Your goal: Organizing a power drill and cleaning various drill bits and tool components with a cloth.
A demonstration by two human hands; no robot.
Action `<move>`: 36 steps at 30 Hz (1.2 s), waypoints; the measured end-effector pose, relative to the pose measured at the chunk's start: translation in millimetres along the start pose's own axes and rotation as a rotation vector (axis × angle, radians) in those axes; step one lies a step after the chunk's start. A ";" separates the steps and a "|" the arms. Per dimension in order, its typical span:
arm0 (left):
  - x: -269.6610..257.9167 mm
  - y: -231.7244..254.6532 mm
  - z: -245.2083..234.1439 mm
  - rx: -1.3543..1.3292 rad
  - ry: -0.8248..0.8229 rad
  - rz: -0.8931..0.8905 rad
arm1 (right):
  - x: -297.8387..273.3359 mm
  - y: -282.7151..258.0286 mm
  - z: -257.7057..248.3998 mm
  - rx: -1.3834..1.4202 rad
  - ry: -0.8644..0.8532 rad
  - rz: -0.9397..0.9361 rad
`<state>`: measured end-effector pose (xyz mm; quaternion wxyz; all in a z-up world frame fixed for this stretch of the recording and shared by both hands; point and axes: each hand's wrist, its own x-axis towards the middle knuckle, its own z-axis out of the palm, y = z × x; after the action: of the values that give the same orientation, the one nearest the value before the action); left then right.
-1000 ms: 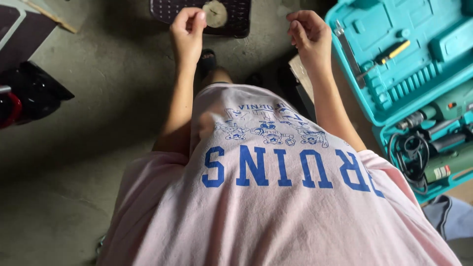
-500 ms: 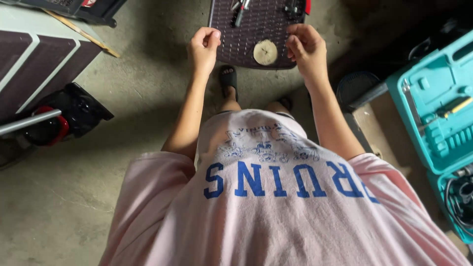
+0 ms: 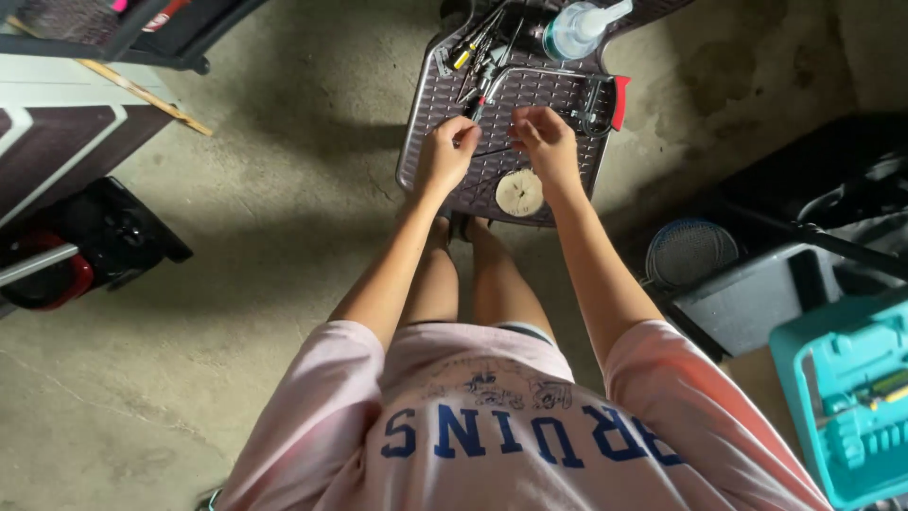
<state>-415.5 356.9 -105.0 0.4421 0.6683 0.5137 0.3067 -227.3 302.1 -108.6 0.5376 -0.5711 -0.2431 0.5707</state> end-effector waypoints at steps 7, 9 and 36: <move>39.4 -82.9 46.4 0.120 -0.101 -0.259 | 72.7 78.6 -9.8 -0.065 0.037 0.120; 43.1 -98.2 62.1 0.367 -0.099 -0.260 | 78.0 91.8 -10.8 -0.093 0.046 0.153; 110.4 -72.4 63.9 0.336 -0.317 -0.733 | 125.5 108.3 -1.5 -0.193 0.103 0.077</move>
<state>-359.0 450.9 -202.4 0.4805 0.5432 0.6855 -0.0649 -233.4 380.6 -254.5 0.4695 -0.6578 -0.2467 0.5349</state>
